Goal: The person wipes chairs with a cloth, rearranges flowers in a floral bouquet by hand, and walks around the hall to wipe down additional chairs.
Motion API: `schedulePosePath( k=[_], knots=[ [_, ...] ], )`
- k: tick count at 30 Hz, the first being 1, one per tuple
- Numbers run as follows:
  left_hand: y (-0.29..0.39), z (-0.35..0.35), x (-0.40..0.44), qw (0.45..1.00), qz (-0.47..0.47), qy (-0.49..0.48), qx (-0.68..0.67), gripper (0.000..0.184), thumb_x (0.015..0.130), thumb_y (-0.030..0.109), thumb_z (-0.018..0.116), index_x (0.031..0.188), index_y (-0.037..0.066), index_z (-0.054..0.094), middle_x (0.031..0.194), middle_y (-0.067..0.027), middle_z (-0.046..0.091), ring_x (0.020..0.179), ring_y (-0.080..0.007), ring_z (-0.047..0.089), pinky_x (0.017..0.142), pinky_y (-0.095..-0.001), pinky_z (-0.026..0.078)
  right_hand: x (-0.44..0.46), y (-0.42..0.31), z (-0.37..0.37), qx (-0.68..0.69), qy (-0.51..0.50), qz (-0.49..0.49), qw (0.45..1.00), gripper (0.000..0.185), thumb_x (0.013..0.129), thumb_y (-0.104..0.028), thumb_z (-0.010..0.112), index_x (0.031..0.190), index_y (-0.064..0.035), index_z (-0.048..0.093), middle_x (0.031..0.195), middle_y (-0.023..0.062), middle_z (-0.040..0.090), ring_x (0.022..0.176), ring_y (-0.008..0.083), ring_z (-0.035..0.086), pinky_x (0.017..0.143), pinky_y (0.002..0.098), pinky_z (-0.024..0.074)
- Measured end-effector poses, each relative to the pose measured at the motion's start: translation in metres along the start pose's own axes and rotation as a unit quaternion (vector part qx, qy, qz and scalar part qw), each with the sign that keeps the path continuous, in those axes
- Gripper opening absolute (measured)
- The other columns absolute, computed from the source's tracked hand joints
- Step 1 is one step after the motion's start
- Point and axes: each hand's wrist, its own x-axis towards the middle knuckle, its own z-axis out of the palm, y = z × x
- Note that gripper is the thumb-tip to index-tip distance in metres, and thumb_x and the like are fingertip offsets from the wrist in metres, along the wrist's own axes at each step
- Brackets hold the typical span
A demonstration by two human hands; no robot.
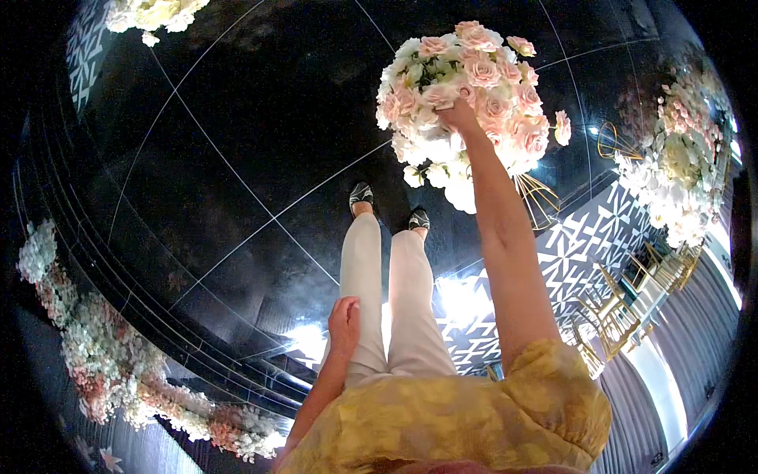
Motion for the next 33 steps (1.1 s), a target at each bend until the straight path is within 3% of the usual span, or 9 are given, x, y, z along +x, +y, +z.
schedulePosePath(
  k=[4,9,12,17,19,21,22,26,33],
  knots=[
    [0.020,0.001,0.009,1.000,-0.006,-0.009,-0.022,0.018,0.092,0.014,0.053,0.101,0.002,0.063,0.098,-0.0166,0.063,0.090,-0.0327,0.062,0.081,-0.0376,0.049,-0.062,0.021,-0.048,0.232,0.049,-0.073,0.969,0.038,0.077,-0.023,0.074,0.103,0.0026,0.066,0.087,0.0125,0.069,0.077,0.0234,0.065,0.068,0.0339,0.0501],
    [0.001,0.011,0.066,0.999,0.018,-0.023,0.025,0.021,0.092,0.017,0.054,0.101,0.001,0.064,0.092,-0.0182,0.065,0.089,-0.0317,0.063,0.079,-0.0382,0.049,-0.131,0.055,-0.087,0.431,0.011,0.109,0.896,0.040,0.078,-0.010,0.071,0.113,-0.0079,0.052,0.074,0.0003,0.059,0.053,0.0090,0.049,0.043,0.0258,0.0333],
    [-0.015,0.016,0.135,0.987,0.154,-0.014,0.036,0.030,0.094,0.030,0.055,0.099,0.003,0.064,0.087,-0.0136,0.065,0.079,-0.0261,0.061,0.072,-0.0358,0.050,-0.174,0.047,-0.129,0.425,-0.009,0.074,0.902,0.032,0.075,-0.004,0.072,0.106,-0.0019,0.064,0.093,0.0069,0.066,0.076,0.0147,0.061,0.066,0.0298,0.0479],
    [0.133,-0.013,0.183,0.915,-0.196,-0.083,-0.344,0.056,0.087,0.049,0.064,0.126,0.011,0.052,0.105,-0.0031,0.063,0.087,-0.0158,0.061,0.073,-0.0318,0.051,-0.243,0.068,-0.191,0.349,-0.017,-0.047,0.936,0.061,0.069,-0.009,0.083,0.121,0.0019,0.053,0.114,0.0101,0.061,0.106,0.0205,0.059,0.092,0.0324,0.0475],
    [0.171,-0.014,0.183,0.872,-0.157,-0.123,-0.447,0.060,0.086,0.047,0.066,0.131,0.013,0.046,0.117,-0.0043,0.060,0.101,-0.0172,0.060,0.081,-0.0362,0.052,-0.269,0.094,-0.207,0.245,0.033,-0.049,0.968,0.072,0.063,-0.005,0.086,0.124,-0.0001,0.049,0.116,0.0097,0.057,0.108,0.0197,0.057,0.094,0.0339,0.0477],
    [0.186,-0.003,0.187,0.837,-0.030,-0.192,-0.512,0.070,0.086,0.053,0.064,0.140,0.015,0.039,0.136,-0.0072,0.046,0.112,-0.0248,0.054,0.089,-0.0431,0.048,-0.293,0.112,-0.228,0.424,-0.054,0.008,0.904,0.080,0.058,-0.004,0.088,0.126,-0.0021,0.046,0.116,0.0082,0.056,0.106,0.0177,0.057,0.092,0.0358,0.0495],
    [0.187,0.007,0.189,0.784,-0.041,-0.210,-0.582,0.066,0.085,0.038,0.069,0.139,0.012,0.041,0.128,-0.0081,0.052,0.111,-0.0234,0.056,0.092,-0.0410,0.048,-0.314,0.103,-0.243,0.452,-0.031,0.031,0.891,0.077,0.058,-0.004,0.088,0.124,-0.0018,0.049,0.115,0.0069,0.058,0.103,0.0149,0.058,0.089,0.0348,0.0509],
    [0.217,0.006,0.146,0.867,0.027,-0.225,-0.444,0.079,0.076,0.013,0.076,0.143,0.005,0.034,0.126,-0.0087,0.055,0.113,-0.0215,0.055,0.095,-0.0346,0.047,-0.361,0.109,-0.281,0.448,-0.046,0.026,0.892,0.064,0.058,0.001,0.085,0.116,-0.0030,0.058,0.108,0.0044,0.063,0.096,0.0148,0.061,0.085,0.0322,0.0526],
    [0.207,0.104,0.072,0.930,0.210,-0.189,-0.237,0.073,0.073,0.027,0.083,0.131,0.008,0.043,0.108,-0.0071,0.058,0.099,-0.0175,0.055,0.084,-0.0325,0.047,-0.426,0.198,-0.265,0.490,-0.001,0.132,0.862,0.056,0.060,0.001,0.083,0.112,-0.0046,0.061,0.104,0.0045,0.065,0.095,0.0159,0.063,0.083,0.0319,0.0532]
  ],
)
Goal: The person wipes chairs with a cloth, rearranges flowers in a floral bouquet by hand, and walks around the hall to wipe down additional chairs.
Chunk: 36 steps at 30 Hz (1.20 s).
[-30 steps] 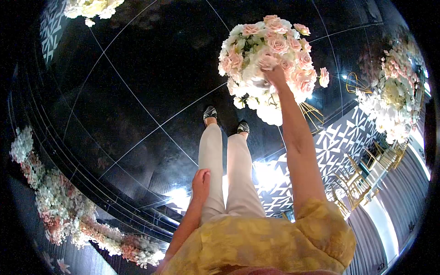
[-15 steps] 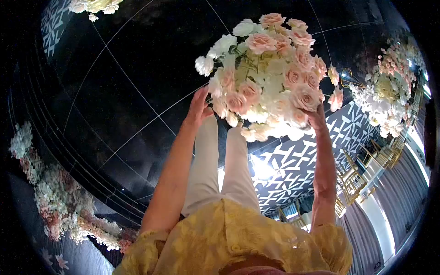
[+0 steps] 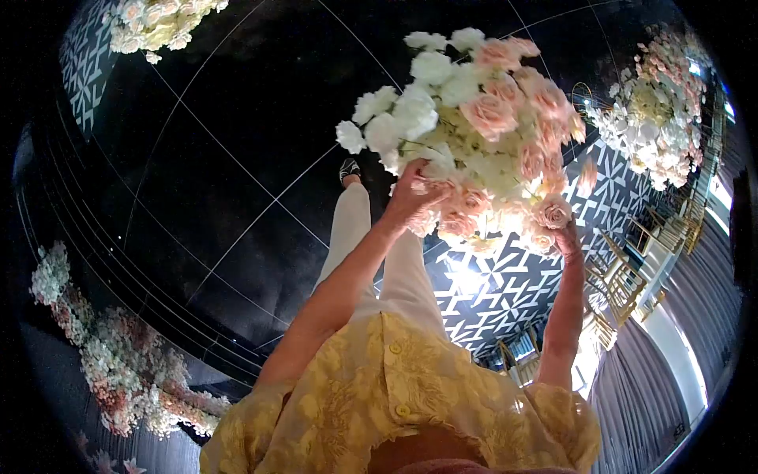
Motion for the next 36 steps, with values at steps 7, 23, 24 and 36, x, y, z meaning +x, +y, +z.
schedulePosePath(
  k=[7,23,24,36],
  knots=[
    [0.008,0.077,0.029,0.931,-0.302,-0.015,-0.203,0.080,0.071,0.028,0.086,0.131,0.000,0.041,0.105,-0.0105,0.059,0.088,-0.0183,0.061,0.070,-0.0305,0.051,0.031,0.056,-0.056,-0.345,0.042,-0.089,0.933,0.053,0.065,-0.007,0.082,0.112,0.0011,0.060,0.108,0.0086,0.066,0.098,0.0225,0.063,0.085,0.0343,0.0515],
    [-0.107,0.068,0.045,0.929,-0.277,0.163,-0.181,0.040,0.086,0.019,0.064,0.124,0.008,0.055,0.114,-0.0070,0.059,0.097,-0.0152,0.057,0.073,-0.0313,0.051,0.029,0.002,-0.091,-0.247,0.207,-0.073,0.944,0.012,0.081,-0.013,0.064,0.078,-0.0021,0.066,0.069,-0.0004,0.059,0.066,0.0074,0.054,0.059,0.0280,0.0461],
    [-0.104,0.051,0.040,0.932,-0.286,0.183,-0.127,0.044,0.086,0.018,0.065,0.127,0.006,0.053,0.114,-0.0082,0.060,0.094,-0.0158,0.058,0.071,-0.0309,0.051,0.034,0.030,-0.068,-0.173,0.237,-0.094,0.952,0.012,0.081,-0.012,0.063,0.079,-0.0015,0.066,0.069,-0.0011,0.058,0.067,0.0074,0.054,0.060,0.0272,0.0458],
    [-0.191,-0.055,0.025,0.915,-0.373,0.148,0.041,0.052,0.080,0.037,0.073,0.125,0.016,0.058,0.117,-0.0029,0.059,0.105,-0.0165,0.055,0.081,-0.0377,0.047,0.173,0.193,0.081,-0.316,0.168,-0.090,0.929,0.028,0.078,-0.021,0.060,0.097,-0.0033,0.070,0.081,0.0143,0.069,0.079,0.0272,0.067,0.076,0.0348,0.0507]
  ],
)
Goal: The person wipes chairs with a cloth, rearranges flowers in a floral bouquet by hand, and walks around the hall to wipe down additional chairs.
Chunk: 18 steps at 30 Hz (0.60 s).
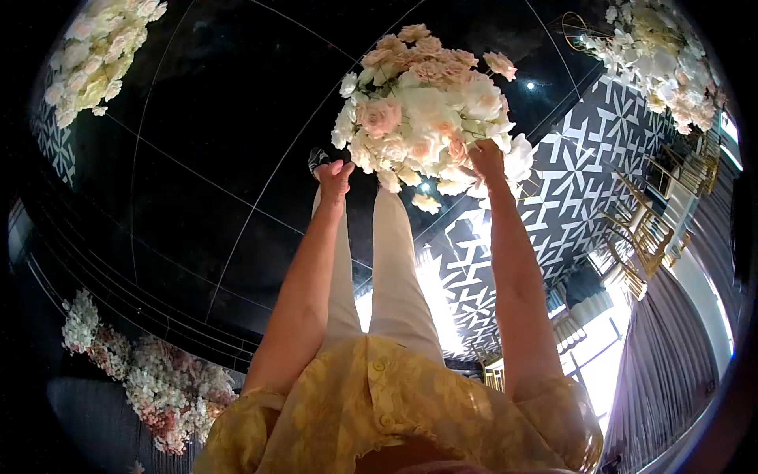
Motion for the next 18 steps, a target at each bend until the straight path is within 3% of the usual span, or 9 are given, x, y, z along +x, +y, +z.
schedulePosePath(
  k=[2,3,4,7,9,11,14,16,18],
  knots=[
    [0.017,0.028,0.004,0.998,0.058,-0.004,-0.002,0.078,0.077,0.032,0.079,0.136,-0.004,0.042,0.135,-0.0190,0.049,0.119,-0.0260,0.052,0.097,-0.0384,0.044,0.018,-0.009,0.002,-0.068,0.008,0.008,0.998,0.028,0.079,-0.026,0.056,0.091,-0.0055,0.070,0.101,0.0200,0.067,0.096,0.0384,0.063,0.086,0.0423,0.0499],
    [0.029,0.041,0.002,0.996,0.066,-0.043,-0.044,0.100,0.073,0.038,0.082,0.143,-0.009,0.028,0.147,-0.0245,0.034,0.140,-0.0301,0.029,0.113,-0.0398,0.025,0.032,-0.009,0.006,-0.098,0.013,0.003,0.995,0.029,0.079,-0.027,0.053,0.093,-0.0066,0.070,0.100,0.0196,0.067,0.094,0.0401,0.063,0.084,0.0443,0.0506],
    [0.030,0.050,0.012,0.998,0.057,-0.029,-0.005,0.095,0.073,0.036,0.082,0.140,-0.009,0.032,0.148,-0.0239,0.031,0.138,-0.0290,0.031,0.111,-0.0398,0.028,0.043,-0.027,0.001,-0.091,-0.019,0.072,0.993,0.024,0.079,-0.022,0.055,0.089,-0.0045,0.068,0.085,0.0220,0.067,0.086,0.0407,0.064,0.079,0.0443,0.0516],
    [0.037,0.070,0.033,0.975,0.111,-0.004,0.194,0.075,0.074,0.027,0.082,0.131,-0.004,0.044,0.139,-0.0230,0.043,0.129,-0.0295,0.042,0.106,-0.0401,0.034,0.068,-0.021,0.015,-0.248,-0.009,-0.129,0.960,0.023,0.082,-0.018,0.049,0.092,-0.0077,0.067,0.080,0.0189,0.068,0.072,0.0338,0.068,0.064,0.0446,0.0548],
    [0.048,0.089,0.027,0.805,0.348,0.285,0.387,0.050,0.078,0.020,0.077,0.118,0.000,0.055,0.118,-0.0185,0.058,0.108,-0.0270,0.055,0.094,-0.0388,0.044,0.061,-0.045,0.012,-0.115,-0.043,-0.018,0.992,0.021,0.081,-0.017,0.049,0.090,-0.0077,0.067,0.078,0.0178,0.068,0.070,0.0329,0.068,0.063,0.0443,0.0547],
    [0.069,0.112,0.036,0.900,0.436,-0.004,-0.016,0.045,0.089,0.030,0.068,0.119,0.000,0.053,0.114,-0.0129,0.060,0.101,-0.0187,0.059,0.076,-0.0327,0.050,0.051,-0.071,0.012,0.105,-0.055,0.122,0.985,0.018,0.080,-0.016,0.051,0.086,-0.0057,0.064,0.074,0.0165,0.065,0.066,0.0318,0.066,0.061,0.0413,0.0531],
    [0.127,0.134,-0.010,0.935,0.320,-0.147,0.042,0.043,0.089,0.033,0.067,0.117,0.002,0.056,0.099,-0.0093,0.063,0.090,-0.0162,0.063,0.072,-0.0270,0.051,0.038,-0.073,0.016,0.015,0.053,-0.041,0.998,0.016,0.079,-0.012,0.052,0.086,-0.0055,0.064,0.073,0.0166,0.063,0.065,0.0326,0.063,0.062,0.0386,0.0509],
    [0.137,0.146,-0.017,0.960,0.054,-0.269,-0.052,0.050,0.087,0.036,0.070,0.122,0.004,0.054,0.099,-0.0094,0.063,0.087,-0.0150,0.063,0.069,-0.0261,0.053,0.018,-0.090,0.014,0.075,0.141,-0.162,0.974,0.013,0.078,-0.001,0.052,0.086,-0.0055,0.062,0.079,0.0150,0.062,0.070,0.0326,0.062,0.064,0.0375,0.0497],
    [0.134,0.150,-0.021,0.955,0.038,-0.285,-0.079,0.055,0.082,0.031,0.076,0.124,0.004,0.052,0.099,-0.0094,0.063,0.087,-0.0145,0.064,0.068,-0.0282,0.054,0.001,-0.103,0.011,0.075,0.148,-0.188,0.968,0.014,0.078,0.000,0.053,0.086,-0.0049,0.062,0.083,0.0129,0.062,0.072,0.0307,0.063,0.064,0.0358,0.0507]
  ],
)
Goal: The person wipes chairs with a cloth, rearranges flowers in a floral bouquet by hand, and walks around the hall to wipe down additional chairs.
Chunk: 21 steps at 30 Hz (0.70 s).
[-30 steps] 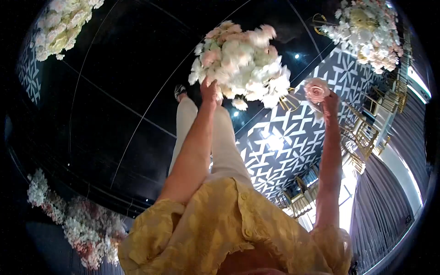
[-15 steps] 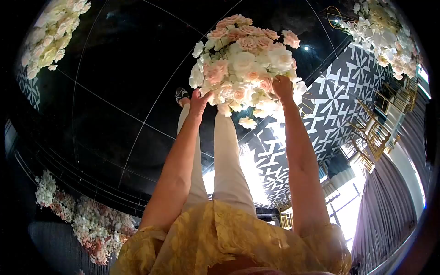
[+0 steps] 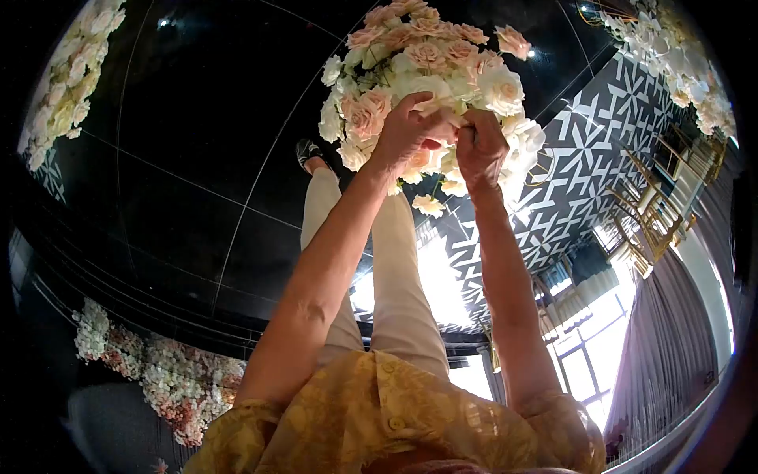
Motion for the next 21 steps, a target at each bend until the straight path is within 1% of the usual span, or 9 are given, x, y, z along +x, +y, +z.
schedulePosePath(
  k=[2,3,8,12,15,16,18,19,21],
  knots=[
    [-0.009,-0.001,-0.006,0.994,0.098,-0.019,-0.038,0.057,0.079,0.019,0.079,0.126,0.002,0.051,0.100,-0.0087,0.063,0.085,-0.0145,0.064,0.069,-0.0283,0.056,-0.014,-0.006,0.003,0.042,0.032,-0.017,0.998,0.019,0.075,0.005,0.056,0.090,-0.0045,0.064,0.089,0.0124,0.064,0.075,0.0273,0.065,0.066,0.0335,0.0524],
    [-0.007,-0.003,-0.008,0.992,0.075,-0.021,-0.104,0.057,0.077,0.007,0.078,0.127,0.001,0.050,0.103,-0.0079,0.064,0.087,-0.0146,0.065,0.072,-0.0268,0.056,-0.019,-0.012,0.004,0.059,0.028,-0.020,0.998,0.021,0.075,0.006,0.057,0.091,-0.0044,0.065,0.092,0.0127,0.065,0.076,0.0262,0.065,0.067,0.0324,0.0528],
    [0.002,-0.016,-0.027,0.986,0.083,-0.016,-0.144,0.056,0.076,-0.001,0.076,0.127,-0.002,0.052,0.112,-0.0108,0.064,0.096,-0.0160,0.064,0.080,-0.0284,0.053,-0.035,-0.029,0.017,0.127,0.039,0.012,0.991,0.023,0.077,0.007,0.057,0.095,-0.0033,0.067,0.099,0.0121,0.066,0.079,0.0210,0.066,0.069,0.0291,0.0536],
    [0.004,-0.025,-0.025,0.989,0.138,0.034,-0.030,0.043,0.078,0.001,0.075,0.117,0.000,0.057,0.108,-0.0082,0.065,0.094,-0.0147,0.064,0.083,-0.0283,0.054,-0.027,-0.036,0.019,0.273,0.077,0.197,0.938,0.017,0.085,0.001,0.059,0.101,-0.0018,0.067,0.094,0.0081,0.066,0.073,0.0126,0.063,0.063,0.0262,0.0511],
    [0.007,-0.031,-0.010,0.976,0.188,0.090,0.055,0.041,0.079,0.006,0.075,0.115,-0.001,0.058,0.102,-0.0086,0.065,0.088,-0.0134,0.064,0.077,-0.0280,0.054,-0.009,-0.005,0.031,0.294,-0.010,0.306,0.906,0.021,0.086,-0.014,0.064,0.104,-0.0016,0.067,0.081,0.0072,0.067,0.068,0.0124,0.061,0.059,0.0250,0.0477],
    [0.017,-0.030,0.006,0.974,0.204,0.078,0.063,0.041,0.079,0.006,0.075,0.115,-0.001,0.058,0.102,-0.0086,0.065,0.088,-0.0134,0.064,0.077,-0.0280,0.054,0.015,0.015,0.043,0.176,-0.025,0.292,0.940,0.021,0.085,-0.017,0.065,0.101,-0.0033,0.069,0.084,0.0098,0.069,0.069,0.0169,0.064,0.065,0.0297,0.0498],
    [0.019,-0.035,0.018,0.956,0.189,0.170,0.147,0.033,0.078,0.005,0.070,0.109,-0.002,0.060,0.089,-0.0058,0.066,0.077,-0.0102,0.061,0.069,-0.0240,0.050,0.024,0.038,0.060,0.113,-0.011,0.253,0.961,0.022,0.085,-0.020,0.067,0.100,-0.0041,0.070,0.084,0.0049,0.070,0.052,0.0083,0.056,0.054,0.0248,0.0462],
    [0.029,-0.039,0.032,0.953,0.197,0.148,0.174,0.028,0.078,0.005,0.066,0.105,-0.001,0.062,0.086,-0.0052,0.066,0.075,-0.0101,0.061,0.067,-0.0249,0.049,0.047,0.047,0.063,0.104,-0.009,0.191,0.976,0.024,0.083,-0.021,0.069,0.102,-0.0059,0.070,0.087,0.0064,0.071,0.060,0.0118,0.061,0.061,0.0277,0.0496],
    [0.033,-0.037,0.048,0.938,0.228,0.162,0.204,0.026,0.078,0.005,0.065,0.104,0.000,0.062,0.085,-0.0049,0.066,0.074,-0.0106,0.060,0.067,-0.0256,0.049,0.064,0.050,0.066,0.061,-0.035,0.209,0.975,0.025,0.082,-0.020,0.069,0.103,-0.0066,0.070,0.087,0.0072,0.071,0.066,0.0133,0.063,0.065,0.0282,0.0502]
  ],
)
